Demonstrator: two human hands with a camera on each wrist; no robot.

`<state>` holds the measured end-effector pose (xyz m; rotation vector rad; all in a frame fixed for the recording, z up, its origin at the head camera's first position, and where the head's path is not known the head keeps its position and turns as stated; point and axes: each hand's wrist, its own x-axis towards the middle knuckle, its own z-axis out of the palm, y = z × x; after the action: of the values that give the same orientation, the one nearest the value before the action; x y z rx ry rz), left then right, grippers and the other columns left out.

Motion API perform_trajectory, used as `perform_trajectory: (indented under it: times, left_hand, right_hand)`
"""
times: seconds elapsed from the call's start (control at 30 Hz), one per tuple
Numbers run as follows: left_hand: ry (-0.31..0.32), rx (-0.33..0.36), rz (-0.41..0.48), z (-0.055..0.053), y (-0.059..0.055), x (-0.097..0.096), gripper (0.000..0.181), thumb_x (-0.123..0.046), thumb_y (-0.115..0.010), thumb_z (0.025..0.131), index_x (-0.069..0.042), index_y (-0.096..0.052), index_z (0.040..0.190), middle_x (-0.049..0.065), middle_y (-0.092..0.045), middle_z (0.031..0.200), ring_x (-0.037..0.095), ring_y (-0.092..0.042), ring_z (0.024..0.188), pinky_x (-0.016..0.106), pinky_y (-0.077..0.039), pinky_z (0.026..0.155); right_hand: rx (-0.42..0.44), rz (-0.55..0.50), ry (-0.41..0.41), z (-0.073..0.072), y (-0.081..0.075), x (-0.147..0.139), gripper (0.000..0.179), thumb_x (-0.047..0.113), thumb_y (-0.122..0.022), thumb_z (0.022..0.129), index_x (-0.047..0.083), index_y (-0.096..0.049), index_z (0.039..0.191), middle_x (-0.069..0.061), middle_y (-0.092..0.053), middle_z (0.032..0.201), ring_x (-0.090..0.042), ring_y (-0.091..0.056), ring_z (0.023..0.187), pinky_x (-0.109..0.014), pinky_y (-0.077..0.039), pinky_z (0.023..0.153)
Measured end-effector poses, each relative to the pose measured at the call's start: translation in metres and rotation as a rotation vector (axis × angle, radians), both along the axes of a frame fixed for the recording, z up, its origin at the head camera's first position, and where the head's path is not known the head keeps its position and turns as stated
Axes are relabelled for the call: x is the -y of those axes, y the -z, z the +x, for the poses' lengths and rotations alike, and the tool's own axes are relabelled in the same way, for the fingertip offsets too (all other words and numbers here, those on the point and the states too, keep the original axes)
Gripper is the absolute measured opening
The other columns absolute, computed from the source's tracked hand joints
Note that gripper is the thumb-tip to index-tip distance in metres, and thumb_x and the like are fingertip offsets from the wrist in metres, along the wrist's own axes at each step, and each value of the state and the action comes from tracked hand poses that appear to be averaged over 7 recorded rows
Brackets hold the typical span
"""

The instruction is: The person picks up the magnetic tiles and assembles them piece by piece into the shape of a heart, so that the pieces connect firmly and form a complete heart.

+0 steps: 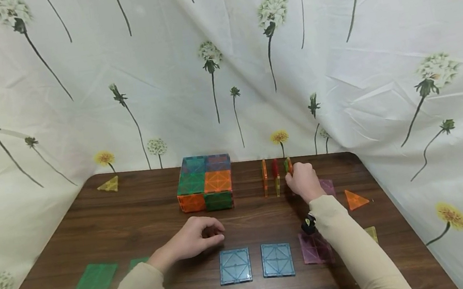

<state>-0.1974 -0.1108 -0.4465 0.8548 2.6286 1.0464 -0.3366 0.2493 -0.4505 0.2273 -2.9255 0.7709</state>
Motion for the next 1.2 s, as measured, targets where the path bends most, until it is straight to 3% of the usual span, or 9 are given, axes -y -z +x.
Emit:
perform_trajectory:
  times: [0.47, 0.67, 0.77, 0.9, 0.97, 1.07, 1.2]
  left_hand:
    - [-0.008, -0.009, -0.002, 0.000, 0.001, 0.003, 0.014, -0.021, -0.075, 0.100, -0.012, -0.077, 0.110, -0.011, -0.072, 0.095, 0.004, -0.065, 0.087, 0.033, -0.059, 0.081]
    - [-0.020, -0.020, 0.005, 0.002, -0.002, 0.007, 0.016, -0.022, -0.075, 0.100, -0.012, -0.077, 0.111, -0.011, -0.072, 0.097, 0.005, -0.065, 0.087, 0.034, -0.059, 0.081]
    - [-0.035, -0.025, 0.019, 0.003, -0.005, 0.011, 0.017, -0.024, -0.075, 0.100, -0.012, -0.077, 0.111, -0.011, -0.072, 0.098, 0.005, -0.065, 0.088, 0.034, -0.059, 0.081]
    - [-0.065, -0.060, 0.033, 0.004, -0.010, 0.019, 0.015, -0.024, -0.075, 0.099, -0.013, -0.078, 0.109, -0.011, -0.073, 0.099, 0.004, -0.064, 0.088, 0.034, -0.059, 0.082]
    - [-0.076, -0.075, 0.036, 0.004, -0.015, 0.024, 0.014, -0.024, -0.076, 0.099, -0.013, -0.079, 0.108, -0.012, -0.073, 0.098, 0.004, -0.064, 0.088, 0.034, -0.060, 0.082]
    - [-0.090, -0.077, 0.039, 0.007, -0.024, 0.034, 0.012, -0.025, -0.076, 0.099, -0.016, -0.079, 0.106, -0.014, -0.073, 0.097, 0.005, -0.064, 0.088, 0.035, -0.060, 0.082]
    - [-0.100, -0.098, 0.061, 0.007, -0.036, 0.051, 0.007, -0.029, -0.076, 0.099, -0.022, -0.079, 0.100, -0.016, -0.072, 0.093, 0.005, -0.065, 0.085, 0.035, -0.061, 0.080]
  right_hand:
    - [0.007, 0.011, 0.007, 0.000, 0.003, -0.002, 0.032, 0.020, -0.065, 0.097, 0.003, -0.064, 0.070, -0.009, -0.063, 0.062, -0.021, -0.061, 0.054, -0.033, -0.050, 0.051]
    - [0.021, 0.021, 0.004, 0.009, -0.004, -0.012, 0.044, 0.032, -0.065, 0.098, 0.004, -0.056, 0.065, -0.003, -0.050, 0.054, -0.018, -0.048, 0.048, -0.034, -0.041, 0.049]
    - [0.020, 0.015, 0.017, 0.017, -0.011, -0.027, 0.049, 0.044, -0.061, 0.101, -0.002, -0.065, 0.086, -0.009, -0.059, 0.062, -0.022, -0.057, 0.052, -0.042, -0.050, 0.057]
    - [-0.038, 0.007, 0.056, 0.024, -0.017, -0.058, 0.058, 0.055, -0.051, 0.105, 0.001, -0.067, 0.117, -0.020, -0.074, 0.096, -0.038, -0.072, 0.086, -0.057, -0.055, 0.078]
    - [-0.076, -0.002, 0.057, 0.026, -0.017, -0.077, 0.054, 0.051, -0.050, 0.106, 0.001, -0.068, 0.117, -0.022, -0.074, 0.106, -0.043, -0.069, 0.098, -0.059, -0.053, 0.081]
    - [-0.076, -0.004, 0.027, 0.030, -0.015, -0.109, 0.046, 0.041, -0.056, 0.106, -0.004, -0.066, 0.114, -0.025, -0.073, 0.104, -0.044, -0.068, 0.098, -0.059, -0.052, 0.084]
    - [0.049, 0.073, -0.009, 0.040, -0.008, -0.148, 0.052, 0.034, -0.069, 0.099, -0.013, -0.060, 0.119, -0.034, -0.068, 0.108, -0.052, -0.064, 0.102, -0.062, -0.051, 0.088]
